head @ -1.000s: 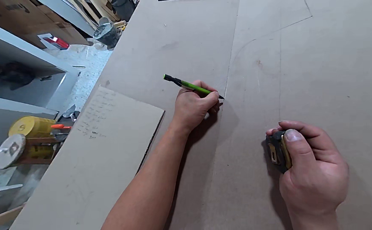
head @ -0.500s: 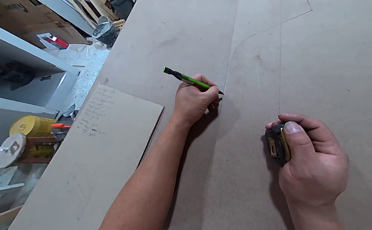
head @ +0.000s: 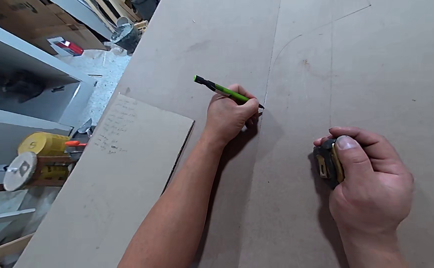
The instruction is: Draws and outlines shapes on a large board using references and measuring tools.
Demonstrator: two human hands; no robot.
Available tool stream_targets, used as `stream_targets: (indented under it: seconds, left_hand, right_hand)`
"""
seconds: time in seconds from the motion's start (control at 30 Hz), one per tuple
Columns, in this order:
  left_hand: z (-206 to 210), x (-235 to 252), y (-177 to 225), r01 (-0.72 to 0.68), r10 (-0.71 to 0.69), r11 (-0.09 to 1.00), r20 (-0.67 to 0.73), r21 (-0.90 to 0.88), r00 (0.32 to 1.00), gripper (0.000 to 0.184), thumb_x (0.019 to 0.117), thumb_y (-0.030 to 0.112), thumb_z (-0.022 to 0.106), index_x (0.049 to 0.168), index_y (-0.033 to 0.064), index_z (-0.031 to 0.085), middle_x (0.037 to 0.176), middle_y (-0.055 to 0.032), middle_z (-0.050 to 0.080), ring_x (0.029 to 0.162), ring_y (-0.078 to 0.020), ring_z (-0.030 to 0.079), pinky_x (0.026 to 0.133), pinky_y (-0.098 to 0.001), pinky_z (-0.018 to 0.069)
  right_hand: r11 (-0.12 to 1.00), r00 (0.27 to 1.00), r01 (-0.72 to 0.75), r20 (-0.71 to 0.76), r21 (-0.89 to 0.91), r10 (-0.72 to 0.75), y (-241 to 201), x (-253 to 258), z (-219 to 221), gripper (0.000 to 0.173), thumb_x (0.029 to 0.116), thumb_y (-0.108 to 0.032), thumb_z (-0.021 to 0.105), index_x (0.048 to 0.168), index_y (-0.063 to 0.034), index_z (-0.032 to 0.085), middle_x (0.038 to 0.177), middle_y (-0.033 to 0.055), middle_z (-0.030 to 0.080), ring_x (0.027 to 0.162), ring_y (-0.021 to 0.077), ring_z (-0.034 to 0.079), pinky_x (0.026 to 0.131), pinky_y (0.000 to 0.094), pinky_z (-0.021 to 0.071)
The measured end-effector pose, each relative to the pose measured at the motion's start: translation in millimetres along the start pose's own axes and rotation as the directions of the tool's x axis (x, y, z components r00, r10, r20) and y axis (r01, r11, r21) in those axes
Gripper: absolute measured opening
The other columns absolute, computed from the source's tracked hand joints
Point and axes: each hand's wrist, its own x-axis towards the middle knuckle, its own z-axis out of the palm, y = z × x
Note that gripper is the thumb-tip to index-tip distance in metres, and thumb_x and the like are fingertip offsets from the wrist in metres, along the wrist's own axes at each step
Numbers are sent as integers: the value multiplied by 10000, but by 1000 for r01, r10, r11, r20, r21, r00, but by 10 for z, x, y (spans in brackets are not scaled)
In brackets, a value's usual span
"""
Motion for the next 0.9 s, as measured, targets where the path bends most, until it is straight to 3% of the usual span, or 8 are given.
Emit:
stream_targets:
  seconds: [0.9]
  left_hand:
    - [-30, -209, 10, -2, 2, 1000, 5, 8, 1000, 43, 899, 26, 717, 882, 11, 679, 715, -112, 717, 580, -193, 701, 510, -322, 605]
  right_hand:
    - [1000, 1000, 1, 9, -4, -1, -9, 4, -2, 238, 1062, -172, 514, 1194, -48, 669, 969, 29, 707, 846, 146, 706, 741, 291, 617]
